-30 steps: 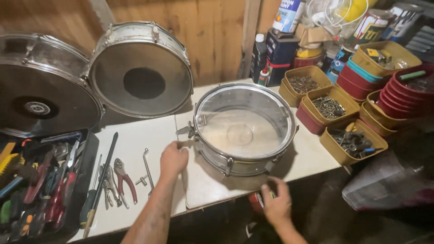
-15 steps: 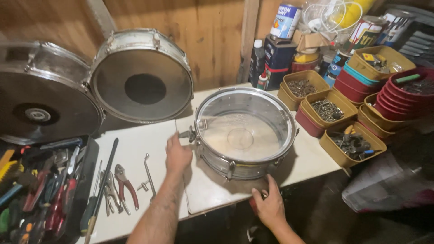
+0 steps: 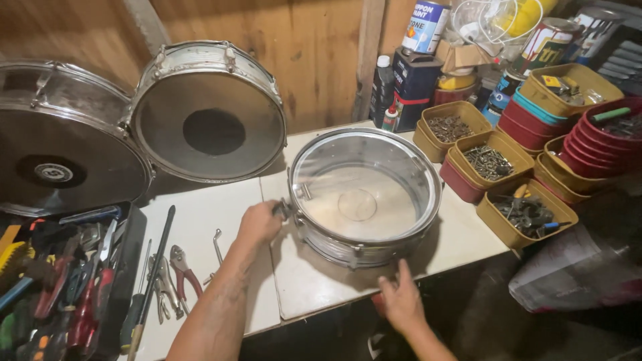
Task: The person works on a snare drum placed on a low white table, using a screwdriver to tighten the tension rods and a drum key to adjust the hardware. They also use pliers to manipulate a small metal part on the drum's rim.
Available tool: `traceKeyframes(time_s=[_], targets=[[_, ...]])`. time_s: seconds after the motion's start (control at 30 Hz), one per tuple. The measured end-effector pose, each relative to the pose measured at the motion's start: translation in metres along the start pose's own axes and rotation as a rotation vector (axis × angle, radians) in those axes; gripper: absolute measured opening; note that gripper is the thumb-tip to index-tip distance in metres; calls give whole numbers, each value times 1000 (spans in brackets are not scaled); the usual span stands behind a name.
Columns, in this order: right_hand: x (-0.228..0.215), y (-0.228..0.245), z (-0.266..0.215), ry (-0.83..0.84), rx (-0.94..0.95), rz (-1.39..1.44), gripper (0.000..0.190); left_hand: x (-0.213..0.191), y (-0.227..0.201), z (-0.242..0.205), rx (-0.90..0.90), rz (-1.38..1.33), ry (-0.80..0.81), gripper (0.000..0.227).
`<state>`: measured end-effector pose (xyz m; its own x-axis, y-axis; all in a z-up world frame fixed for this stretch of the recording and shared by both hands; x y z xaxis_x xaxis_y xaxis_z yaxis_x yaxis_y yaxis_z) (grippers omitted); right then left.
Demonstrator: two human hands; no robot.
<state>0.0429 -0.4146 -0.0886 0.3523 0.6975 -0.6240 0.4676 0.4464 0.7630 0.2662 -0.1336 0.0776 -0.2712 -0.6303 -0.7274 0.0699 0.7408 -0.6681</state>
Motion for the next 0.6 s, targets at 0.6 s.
traceKeyframes(time_s=[0.6], targets=[[-9, -14, -32, -359, -185, 127, 8, 149, -17, -165, -199, -416, -18, 37]])
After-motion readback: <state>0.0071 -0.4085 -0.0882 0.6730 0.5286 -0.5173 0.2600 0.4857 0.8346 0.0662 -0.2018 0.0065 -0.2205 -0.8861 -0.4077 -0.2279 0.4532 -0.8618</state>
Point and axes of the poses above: each hand's wrist, its own z-axis towards the middle knuckle, its own x-axis out of the palm, y = z × x, the point moved 1 cm from there along z, towards the middle knuckle, and after that the axes turned 8 degrees about -z, right-handed, at the moved point
